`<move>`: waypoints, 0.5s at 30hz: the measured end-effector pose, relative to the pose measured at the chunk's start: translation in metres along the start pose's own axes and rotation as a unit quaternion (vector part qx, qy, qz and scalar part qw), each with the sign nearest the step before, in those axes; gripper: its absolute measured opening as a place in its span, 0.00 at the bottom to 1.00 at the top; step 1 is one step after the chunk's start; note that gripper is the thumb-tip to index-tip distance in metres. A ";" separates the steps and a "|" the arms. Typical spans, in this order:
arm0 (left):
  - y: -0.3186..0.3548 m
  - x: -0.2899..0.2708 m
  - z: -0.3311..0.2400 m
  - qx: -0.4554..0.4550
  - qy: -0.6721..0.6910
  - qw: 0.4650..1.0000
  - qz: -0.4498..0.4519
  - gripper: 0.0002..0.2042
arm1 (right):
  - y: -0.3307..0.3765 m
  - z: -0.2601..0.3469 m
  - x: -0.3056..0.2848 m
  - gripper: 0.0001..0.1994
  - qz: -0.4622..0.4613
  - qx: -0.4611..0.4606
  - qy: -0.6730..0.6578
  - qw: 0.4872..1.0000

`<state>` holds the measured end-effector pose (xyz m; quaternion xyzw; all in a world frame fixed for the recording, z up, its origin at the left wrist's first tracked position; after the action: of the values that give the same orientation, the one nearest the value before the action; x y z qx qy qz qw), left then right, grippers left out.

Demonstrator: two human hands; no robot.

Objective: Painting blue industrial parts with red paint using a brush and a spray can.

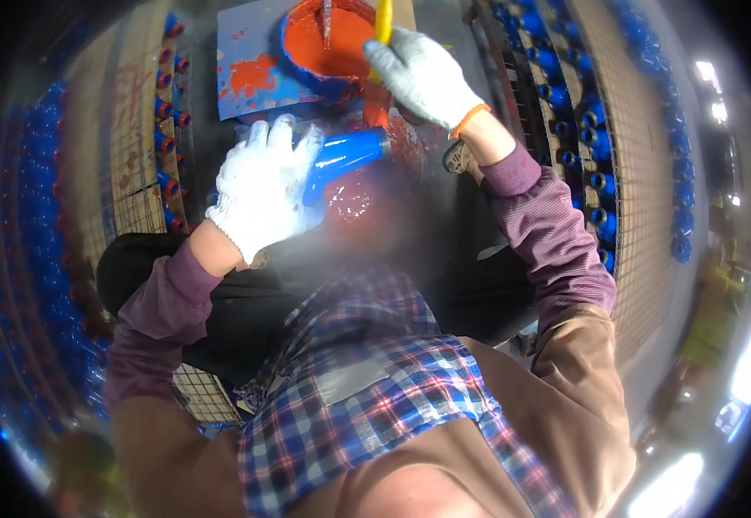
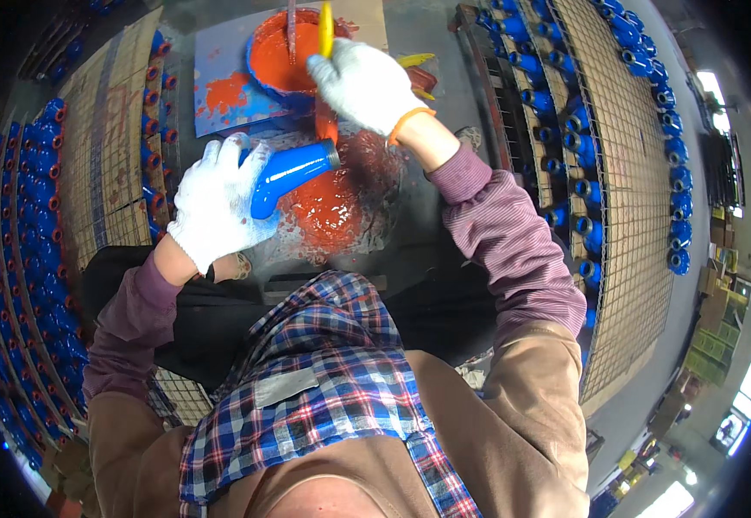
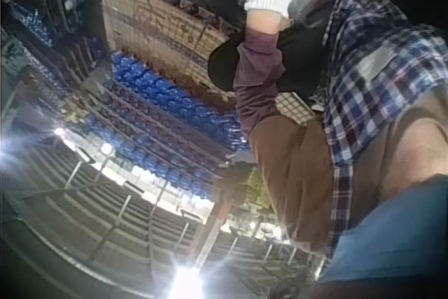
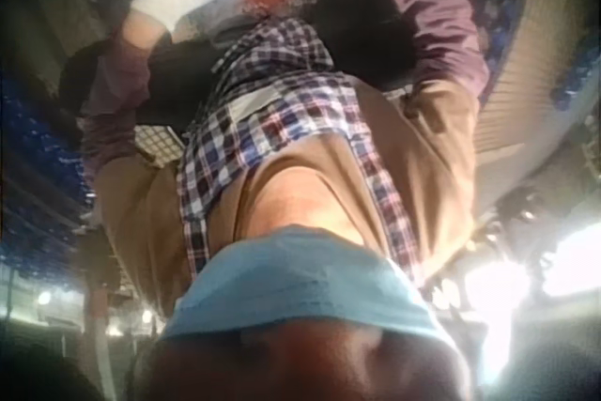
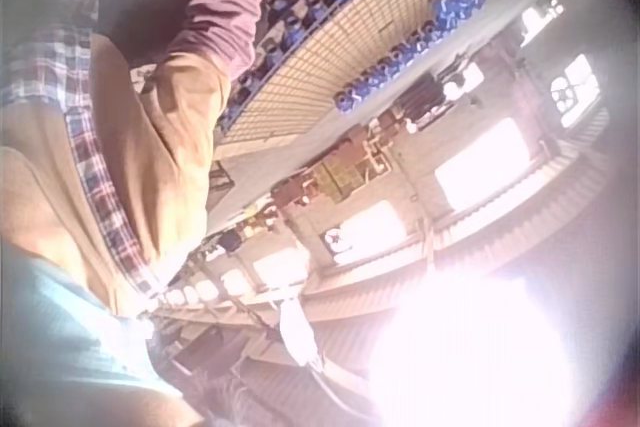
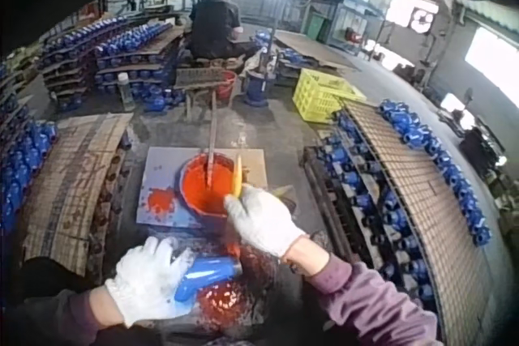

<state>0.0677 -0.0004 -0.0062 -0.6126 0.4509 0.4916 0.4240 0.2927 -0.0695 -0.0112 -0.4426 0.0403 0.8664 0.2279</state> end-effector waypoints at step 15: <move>0.009 0.012 0.029 -0.131 0.376 0.913 0.095 0.34 | 0.082 0.037 -0.025 0.07 -0.163 -0.177 -0.137 0.961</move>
<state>0.0541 0.0239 -0.0228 -0.7564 0.5645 0.3175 0.0912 0.2421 -0.1419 0.0198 -0.3531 -0.2179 0.8634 0.2870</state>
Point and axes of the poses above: each hand's wrist, its own y-axis away from the middle knuckle, its own x-axis out of the palm, z = x × y, the point moved 2 cm from there along -y, towards the middle knuckle, and after that the axes turned 1 degree about z, right-handed, at the moved point
